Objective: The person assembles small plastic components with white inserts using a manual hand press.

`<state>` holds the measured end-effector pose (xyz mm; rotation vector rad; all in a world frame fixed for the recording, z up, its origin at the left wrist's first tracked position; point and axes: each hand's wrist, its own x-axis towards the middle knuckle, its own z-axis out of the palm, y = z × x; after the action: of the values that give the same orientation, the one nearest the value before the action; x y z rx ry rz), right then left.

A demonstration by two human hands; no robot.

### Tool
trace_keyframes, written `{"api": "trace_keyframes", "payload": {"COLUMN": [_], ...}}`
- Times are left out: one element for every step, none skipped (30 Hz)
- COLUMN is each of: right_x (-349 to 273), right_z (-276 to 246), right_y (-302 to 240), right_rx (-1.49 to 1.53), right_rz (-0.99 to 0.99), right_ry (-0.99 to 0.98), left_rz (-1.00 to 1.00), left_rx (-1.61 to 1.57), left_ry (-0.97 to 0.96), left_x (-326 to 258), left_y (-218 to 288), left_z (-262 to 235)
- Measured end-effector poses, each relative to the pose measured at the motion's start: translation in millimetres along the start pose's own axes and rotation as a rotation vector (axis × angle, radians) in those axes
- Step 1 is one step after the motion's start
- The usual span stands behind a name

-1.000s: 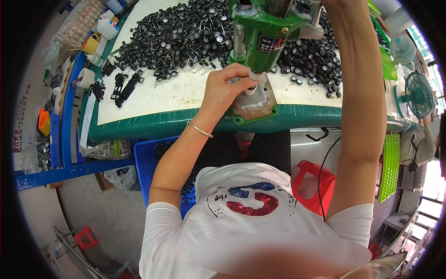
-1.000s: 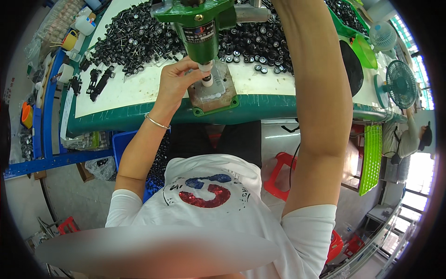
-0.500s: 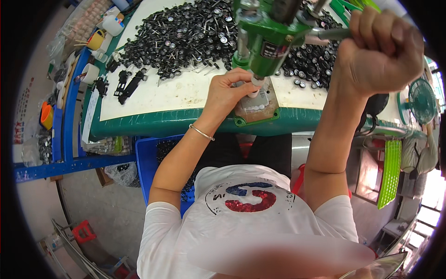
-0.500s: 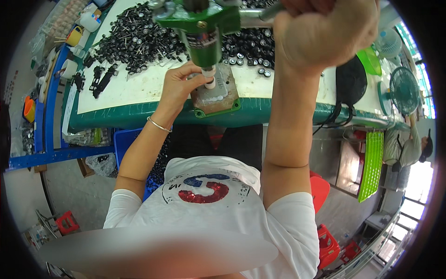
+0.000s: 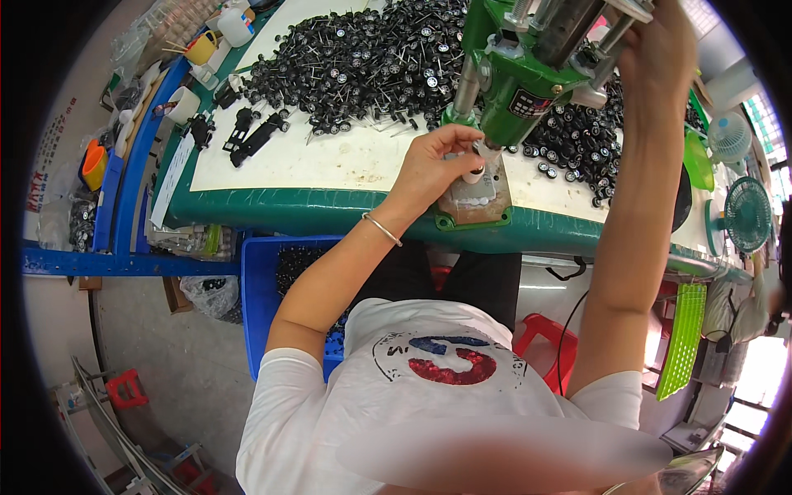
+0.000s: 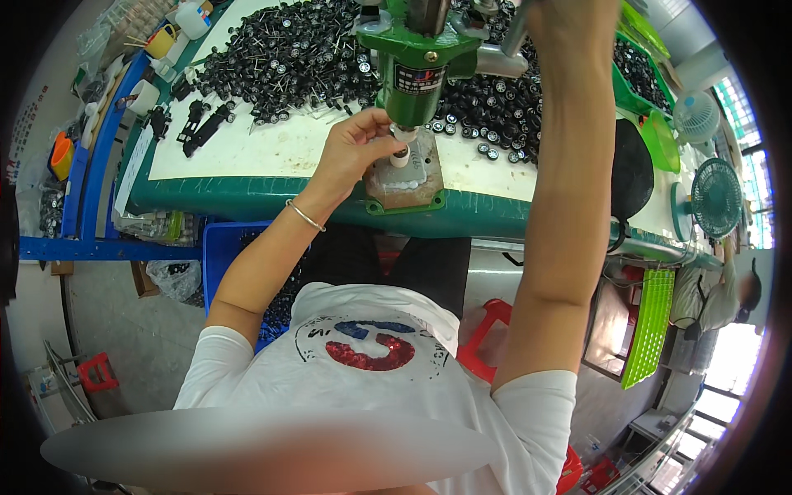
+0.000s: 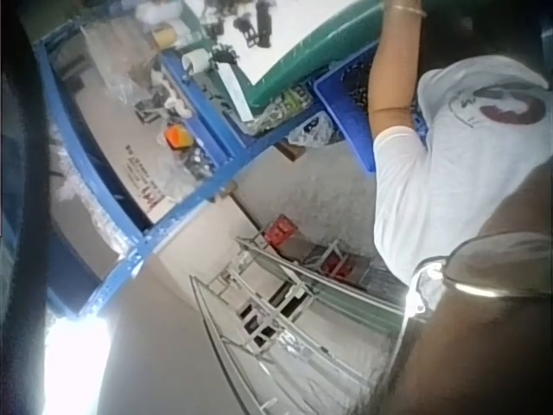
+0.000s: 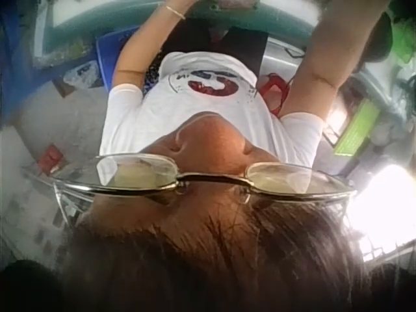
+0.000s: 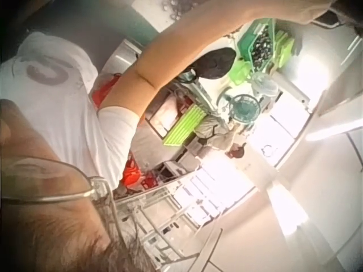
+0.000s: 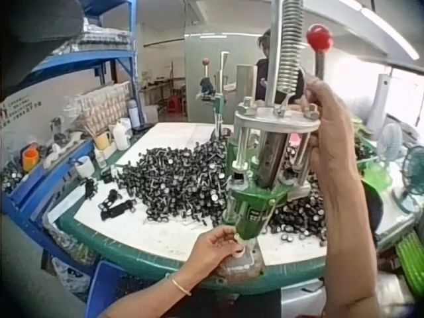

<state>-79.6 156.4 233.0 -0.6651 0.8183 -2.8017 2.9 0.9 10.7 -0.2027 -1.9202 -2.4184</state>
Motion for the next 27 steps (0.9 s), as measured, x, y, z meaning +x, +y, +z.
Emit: {"api": "trace_keyframes", "payload": {"right_x": [10, 22, 29, 30, 36, 43, 45, 35, 16, -3, -13, -15, -21, -42, -58, -77, -95, -111, -124, -135, -142, -144, -147, -148, -148, -146, -144], "right_z": [8, -3, -15, -25, -37, -52, -61, -62, -56, -50, -49, -72, -130, -136, -156, -161, -174, -191, -201, -197, -194, -200, -207, -212, -216, -218, -219], "right_y": [13, 15, 12, 4, 0, -3, -5, -2, -1, 2, 3, 16, -3, 1, 4, 9, 13, 18, 23, 29, 35, 39, 44, 48, 49, 49, 50], "right_rx": [-0.62, -0.642, -0.667, -0.623, -0.627, -0.194, 0.252, 0.247, -0.108, -0.457, -0.801, -0.827, -1.035, -1.197, -1.276, -1.481, -1.556, -1.687, -1.813, -1.907, -1.998, -1.991, -2.063, -2.127, -2.118, -2.152, -2.182], "right_rz": [-0.357, -0.279, -0.208, -0.063, -0.069, 0.218, 0.496, 0.494, 0.283, 0.065, -0.163, -0.268, -0.14, -0.001, 0.088, 0.188, 0.183, 0.159, 0.151, 0.15, 0.148, 0.149, 0.024, -0.105, -0.108, -0.214, -0.322], "right_ry": [0.256, 0.183, 0.117, -0.079, -0.071, -0.269, -0.455, -0.443, -0.221, 0.008, 0.241, 0.284, 0.202, 0.231, 0.226, 0.182, 0.106, 0.057, -0.011, 0.014, 0.037, 0.036, -0.038, -0.115, -0.121, -0.152, -0.183], "left_rz": [-0.013, -0.021, -0.022, -0.022, -0.027, -0.039, -0.048, -0.067, -0.066, -0.063, -0.051, 0.006, 0.08, 0.115, 0.121, 0.134, 0.15, 0.157, 0.156, 0.154, 0.152, 0.15, 0.044, -0.059, -0.059, -0.047, -0.033], "left_rx": [-0.142, -0.285, -0.286, -0.429, -0.572, -0.451, -0.332, -0.033, 0.221, 0.402, 0.582, 0.756, 0.912, 0.989, 0.975, 1.052, 1.13, 1.134, 1.135, 1.055, 0.976, 0.982, 0.759, 0.535, 0.541, 0.404, 0.267], "left_ry": [0.049, 0.102, 0.093, 0.107, 0.124, 0.148, 0.173, 0.244, 0.313, 0.296, 0.274, 0.288, 0.275, 0.276, 0.257, 0.253, 0.251, 0.242, 0.237, 0.253, 0.271, 0.272, 0.303, 0.334, 0.343, 0.33, 0.317], "left_x": [1, 3, 6, 9, 12, 15, 19, 22, 25, 28, 31, 29, 32, 31, 34, 36, 38, 40, 40, 39, 38, 35, 32, 29, 26, 23, 20], "left_y": [1, 2, 2, 0, -4, -8, -12, -16, -14, -20, -25, -26, -26, -27, -27, -29, -29, -27, -26, -26, -26, -24, -22, -20, -17, -14, -11], "left_z": [0, -1, -7, -20, -35, -50, -66, -78, -81, -89, -97, -103, -100, -100, -99, -100, -98, -94, -92, -92, -92, -92, -91, -90, -87, -83, -79]}}
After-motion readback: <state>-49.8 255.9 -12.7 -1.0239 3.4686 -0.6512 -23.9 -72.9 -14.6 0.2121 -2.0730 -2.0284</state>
